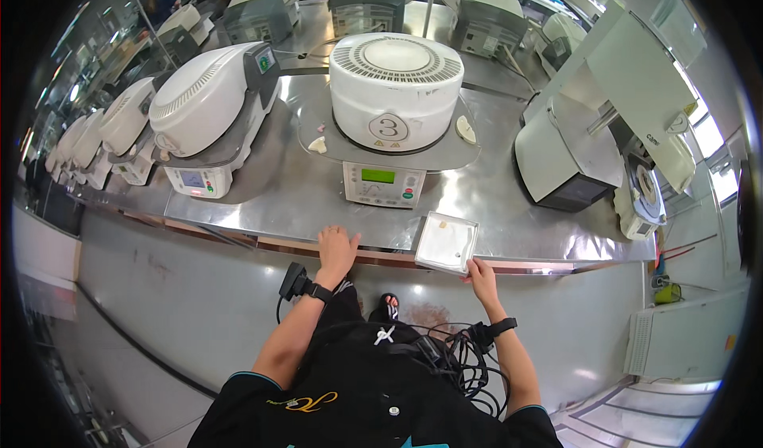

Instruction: Processing and cleaning dental prosthetic components in a laboratory environment.

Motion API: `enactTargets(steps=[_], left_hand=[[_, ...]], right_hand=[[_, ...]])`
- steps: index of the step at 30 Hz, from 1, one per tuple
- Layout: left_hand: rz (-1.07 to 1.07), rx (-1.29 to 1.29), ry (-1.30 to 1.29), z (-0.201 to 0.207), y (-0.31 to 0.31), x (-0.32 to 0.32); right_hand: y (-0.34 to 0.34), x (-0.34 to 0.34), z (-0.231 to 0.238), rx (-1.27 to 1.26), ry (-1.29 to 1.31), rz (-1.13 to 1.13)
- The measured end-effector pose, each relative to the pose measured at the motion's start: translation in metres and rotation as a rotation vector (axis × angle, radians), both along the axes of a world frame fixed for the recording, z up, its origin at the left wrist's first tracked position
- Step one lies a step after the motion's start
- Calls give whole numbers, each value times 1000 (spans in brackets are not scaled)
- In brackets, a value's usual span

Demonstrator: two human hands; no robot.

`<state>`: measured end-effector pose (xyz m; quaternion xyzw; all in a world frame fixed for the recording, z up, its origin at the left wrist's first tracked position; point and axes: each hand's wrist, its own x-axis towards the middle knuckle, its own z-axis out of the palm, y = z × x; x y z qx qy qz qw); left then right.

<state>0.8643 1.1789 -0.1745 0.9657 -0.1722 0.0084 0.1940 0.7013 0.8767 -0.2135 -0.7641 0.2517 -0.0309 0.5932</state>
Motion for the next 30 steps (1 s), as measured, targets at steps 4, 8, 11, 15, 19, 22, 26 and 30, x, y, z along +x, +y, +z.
enactTargets(steps=[4,8,11,15,19,22,26,30], left_hand=[[-51,-116,-140,9,-19,7],[-63,-285,-8,38,-73,25],[-29,-311,-71,41,-103,51],[72,-303,-132,26,-122,61],[124,-377,-51,19,-126,65],[123,-363,-27,23,-125,67],[131,-354,-38,24,-121,69],[92,-322,7,32,-122,57]], right_hand=[[1,-5,2,-10,-18,-75],[4,5,7,-24,-12,-136],[1,21,7,-140,-1,-176],[-1,40,2,-257,15,-179],[-1,41,3,-263,5,-152],[-4,43,14,-355,64,-22],[11,56,45,-973,-8,-59],[12,67,53,-998,-154,158]])
